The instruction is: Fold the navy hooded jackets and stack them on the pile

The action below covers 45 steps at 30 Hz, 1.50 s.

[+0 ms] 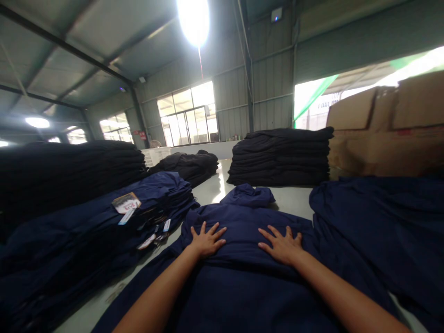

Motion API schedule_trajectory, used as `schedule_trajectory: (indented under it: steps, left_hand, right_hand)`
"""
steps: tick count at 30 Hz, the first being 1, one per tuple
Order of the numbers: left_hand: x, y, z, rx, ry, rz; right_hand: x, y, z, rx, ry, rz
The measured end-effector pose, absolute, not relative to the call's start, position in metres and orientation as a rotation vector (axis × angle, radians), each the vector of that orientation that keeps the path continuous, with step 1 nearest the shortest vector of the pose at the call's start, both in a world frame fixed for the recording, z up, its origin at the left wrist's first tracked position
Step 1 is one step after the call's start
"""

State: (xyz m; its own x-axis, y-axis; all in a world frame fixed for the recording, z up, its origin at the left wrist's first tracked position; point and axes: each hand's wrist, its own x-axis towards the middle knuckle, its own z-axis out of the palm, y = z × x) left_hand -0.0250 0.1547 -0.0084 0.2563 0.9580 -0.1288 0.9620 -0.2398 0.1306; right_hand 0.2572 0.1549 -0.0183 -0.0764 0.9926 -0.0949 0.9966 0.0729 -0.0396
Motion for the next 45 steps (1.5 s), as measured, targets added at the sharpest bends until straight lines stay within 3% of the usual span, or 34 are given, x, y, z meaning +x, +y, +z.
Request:
schedule_trajectory:
  steps: [10,18,23,31,36,45]
  left_hand:
    - [-0.019,0.088,-0.006,2.307,1.817,0.024]
    - [-0.025,0.031,0.013,2.284,1.662,-0.116]
    - [-0.012,0.074,0.027,2.449,1.756,0.177]
    - [0.031,0.196,0.031,2.309,1.807,0.709]
    - [0.039,0.246,0.006,2.065,1.865,0.836]
    - [0.017,0.265,-0.018,1.585,1.575,0.941]
  right_hand:
    - [0.259,0.09,-0.012,2.041,2.334,-0.141]
    - [0.26,0.031,0.015,1.9,2.314,-0.369]
    - [0.249,0.077,0.038,1.915,2.5,-0.184]
    - [0.251,0.2,0.035,2.694,2.273,-0.108]
    - [0.265,0.232,0.01,2.909,2.229,-0.46]
    - [0.277,0.228,-0.001,2.673,2.477,-1.445]
